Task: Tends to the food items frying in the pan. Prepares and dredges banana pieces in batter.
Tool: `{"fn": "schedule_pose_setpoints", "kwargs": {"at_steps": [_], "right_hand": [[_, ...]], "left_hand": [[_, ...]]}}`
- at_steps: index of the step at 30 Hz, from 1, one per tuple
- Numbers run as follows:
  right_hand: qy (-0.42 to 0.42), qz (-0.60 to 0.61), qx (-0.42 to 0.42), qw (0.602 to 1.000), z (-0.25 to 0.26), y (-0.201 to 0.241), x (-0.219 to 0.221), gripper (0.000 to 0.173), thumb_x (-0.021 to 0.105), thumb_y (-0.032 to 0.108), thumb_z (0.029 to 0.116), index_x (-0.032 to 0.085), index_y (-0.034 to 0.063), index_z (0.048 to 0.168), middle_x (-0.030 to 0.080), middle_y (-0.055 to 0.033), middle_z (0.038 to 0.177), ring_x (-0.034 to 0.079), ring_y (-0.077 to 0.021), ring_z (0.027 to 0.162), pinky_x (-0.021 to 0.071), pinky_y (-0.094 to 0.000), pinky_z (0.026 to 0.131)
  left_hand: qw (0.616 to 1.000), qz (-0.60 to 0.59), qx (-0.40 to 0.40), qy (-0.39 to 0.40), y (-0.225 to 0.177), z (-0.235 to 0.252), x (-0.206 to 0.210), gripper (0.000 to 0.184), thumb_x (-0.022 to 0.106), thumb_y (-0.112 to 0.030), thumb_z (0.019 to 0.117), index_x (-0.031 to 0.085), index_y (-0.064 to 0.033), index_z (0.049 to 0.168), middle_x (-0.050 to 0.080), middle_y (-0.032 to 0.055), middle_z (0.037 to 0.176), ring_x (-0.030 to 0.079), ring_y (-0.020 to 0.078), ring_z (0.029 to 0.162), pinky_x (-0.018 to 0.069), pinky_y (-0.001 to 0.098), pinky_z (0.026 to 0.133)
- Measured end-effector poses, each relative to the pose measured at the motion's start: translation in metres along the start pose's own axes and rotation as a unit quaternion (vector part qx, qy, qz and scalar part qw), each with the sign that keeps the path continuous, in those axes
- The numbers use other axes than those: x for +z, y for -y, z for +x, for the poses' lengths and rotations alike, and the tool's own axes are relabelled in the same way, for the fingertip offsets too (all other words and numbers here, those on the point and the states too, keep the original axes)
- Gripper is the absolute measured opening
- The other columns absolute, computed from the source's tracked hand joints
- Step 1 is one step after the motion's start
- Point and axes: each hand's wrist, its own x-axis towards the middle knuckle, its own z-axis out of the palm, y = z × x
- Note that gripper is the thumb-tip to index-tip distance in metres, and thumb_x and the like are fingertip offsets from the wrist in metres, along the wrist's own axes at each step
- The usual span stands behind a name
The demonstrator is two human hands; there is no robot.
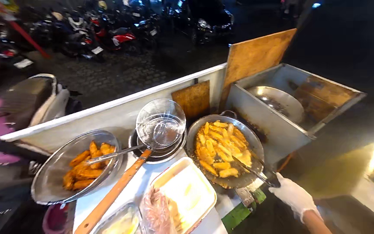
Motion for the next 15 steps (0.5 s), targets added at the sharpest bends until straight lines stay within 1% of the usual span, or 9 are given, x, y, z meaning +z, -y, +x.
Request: {"fn": "schedule_pose_setpoints", "kwargs": {"at_steps": [2,4,6,7,9,10,12,13,15], "right_hand": [[-0.02,0.044,-0.019,0.999,-0.012,0.01,-0.009,0.087,0.078,0.051,0.0791,0.047,0.0239,0.155,0.069,-0.0194,0.127,0.068,-0.0419,0.114,0.0527,-0.0682,0.092],[-0.025,0.164,-0.067,0.984,-0.034,0.028,-0.024,0.092,0.08,0.048,0.0817,0.039,0.0212,0.16,0.064,-0.0222,0.135,0.064,-0.0426,0.12,0.0499,-0.0686,0.097],[-0.013,0.311,-0.123,0.942,-0.053,0.059,-0.035,0.095,0.082,0.044,0.0813,0.036,0.023,0.162,0.061,-0.0185,0.142,0.066,-0.0367,0.118,0.0544,-0.0624,0.094],[-0.003,0.37,-0.152,0.917,-0.063,0.082,-0.04,0.095,0.084,0.042,0.0793,0.039,0.0251,0.161,0.064,-0.0153,0.138,0.069,-0.0319,0.109,0.0579,-0.0575,0.088],[0.041,0.478,-0.216,0.85,-0.085,0.137,-0.048,0.084,0.085,0.031,0.0783,0.048,0.0229,0.154,0.07,-0.0123,0.115,0.068,-0.0235,0.079,0.0583,-0.0445,0.065],[0.084,0.519,-0.243,0.815,-0.097,0.167,-0.052,0.077,0.083,0.025,0.0796,0.052,0.0207,0.15,0.07,-0.0111,0.108,0.066,-0.0208,0.073,0.058,-0.0399,0.061],[0.175,0.578,-0.283,0.745,-0.121,0.224,-0.055,0.07,0.078,0.015,0.0827,0.051,0.0151,0.147,0.068,-0.0108,0.098,0.063,-0.0178,0.068,0.0551,-0.0344,0.057],[0.21,0.596,-0.294,0.717,-0.13,0.251,-0.052,0.068,0.077,0.011,0.0819,0.051,0.0123,0.145,0.067,-0.0109,0.095,0.062,-0.0178,0.067,0.0545,-0.0338,0.056],[0.244,0.6,-0.293,0.703,-0.145,0.306,-0.044,0.068,0.076,0.006,0.082,0.046,0.0072,0.143,0.066,-0.0137,0.095,0.066,-0.0212,0.07,0.0586,-0.0373,0.06]], "left_hand": [[0.99,-0.107,-0.092,0.027,-0.025,0.006,-0.02,0.057,0.068,-0.027,0.0973,0.051,0.001,0.144,0.066,0.016,0.127,0.07,0.0158,0.105,0.0624,0.0347,0.086],[0.98,-0.171,-0.104,0.009,-0.038,0.006,-0.045,0.06,0.068,-0.021,0.0971,0.045,0.0004,0.148,0.064,0.0173,0.129,0.07,0.0189,0.105,0.0635,0.0381,0.082],[0.969,-0.215,-0.123,-0.001,-0.047,0.006,-0.068,0.06,0.066,-0.016,0.0978,0.041,0.0007,0.15,0.063,0.0179,0.129,0.07,0.0199,0.101,0.064,0.0381,0.078],[0.964,-0.226,-0.141,0.0,-0.048,0.007,-0.076,0.059,0.065,-0.015,0.0985,0.042,0.0006,0.15,0.063,0.0189,0.128,0.071,0.0218,0.098,0.0646,0.0398,0.075],[0.954,-0.239,-0.18,0.02,-0.046,0.011,-0.084,0.053,0.062,-0.014,0.0999,0.045,-0.0011,0.149,0.062,0.0194,0.129,0.072,0.0247,0.098,0.0647,0.0427,0.073],[0.948,-0.245,-0.2,0.033,-0.045,0.013,-0.083,0.05,0.062,-0.014,0.1005,0.047,-0.0027,0.147,0.063,0.0192,0.128,0.071,0.0257,0.097,0.064,0.0436,0.073],[0.942,-0.243,-0.225,0.052,-0.046,0.018,-0.078,0.045,0.062,-0.017,0.1011,0.053,-0.0062,0.143,0.066,0.0176,0.123,0.073,0.0261,0.089,0.0643,0.0442,0.069],[0.939,-0.25,-0.227,0.062,-0.047,0.02,-0.077,0.043,0.062,-0.019,0.1019,0.054,-0.007,0.143,0.067,0.0169,0.124,0.073,0.0263,0.089,0.0642,0.0445,0.069],[0.93,-0.283,-0.222,0.077,-0.044,0.022,-0.077,0.043,0.061,-0.018,0.1019,0.054,-0.0066,0.143,0.066,0.0165,0.126,0.073,0.0267,0.094,0.0643,0.0451,0.072]]}}
